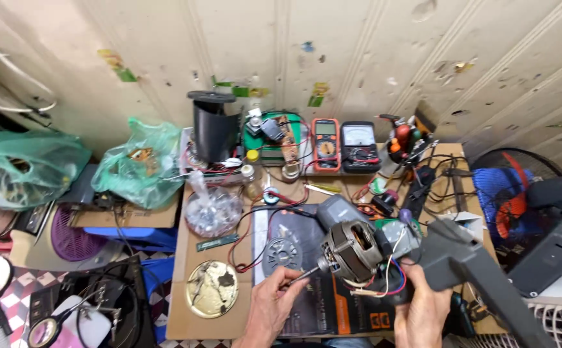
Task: The person disassembles a small electric appliance at a cluttered workbench. They separate the plastic housing from the motor, remove the fan blade and motor assembly, unscrew fasteners with a screwdriver, use pliers on the motor parts, and handle the housing, fan and motor components one at a time across the bench.
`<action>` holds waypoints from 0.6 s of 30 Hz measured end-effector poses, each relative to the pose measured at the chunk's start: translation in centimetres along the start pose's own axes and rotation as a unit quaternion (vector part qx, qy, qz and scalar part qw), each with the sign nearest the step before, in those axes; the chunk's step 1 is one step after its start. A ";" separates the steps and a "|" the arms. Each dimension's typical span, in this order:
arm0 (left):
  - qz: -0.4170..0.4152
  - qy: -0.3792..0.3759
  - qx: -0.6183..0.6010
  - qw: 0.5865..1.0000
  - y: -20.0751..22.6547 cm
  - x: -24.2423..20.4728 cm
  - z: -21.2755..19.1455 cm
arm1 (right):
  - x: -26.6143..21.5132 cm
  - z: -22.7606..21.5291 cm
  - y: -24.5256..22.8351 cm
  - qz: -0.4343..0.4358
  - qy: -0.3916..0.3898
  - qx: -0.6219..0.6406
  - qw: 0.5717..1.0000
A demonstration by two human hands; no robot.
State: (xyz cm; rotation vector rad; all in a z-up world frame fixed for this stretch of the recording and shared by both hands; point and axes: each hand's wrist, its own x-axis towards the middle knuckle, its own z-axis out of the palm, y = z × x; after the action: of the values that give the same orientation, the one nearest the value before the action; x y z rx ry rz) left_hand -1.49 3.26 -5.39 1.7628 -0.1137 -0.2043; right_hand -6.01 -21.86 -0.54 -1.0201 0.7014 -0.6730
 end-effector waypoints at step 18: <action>-0.198 -0.327 -0.081 0.921 -5.5 1.9 -5.9 | -2.5 -3.0 9.5 0.234 0.143 -0.016 0.962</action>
State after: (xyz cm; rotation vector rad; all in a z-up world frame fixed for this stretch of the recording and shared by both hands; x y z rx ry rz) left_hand 1.38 9.71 -9.74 1.4745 -0.2136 -1.0684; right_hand -8.21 -17.99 -9.79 -0.7493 1.1646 -0.3948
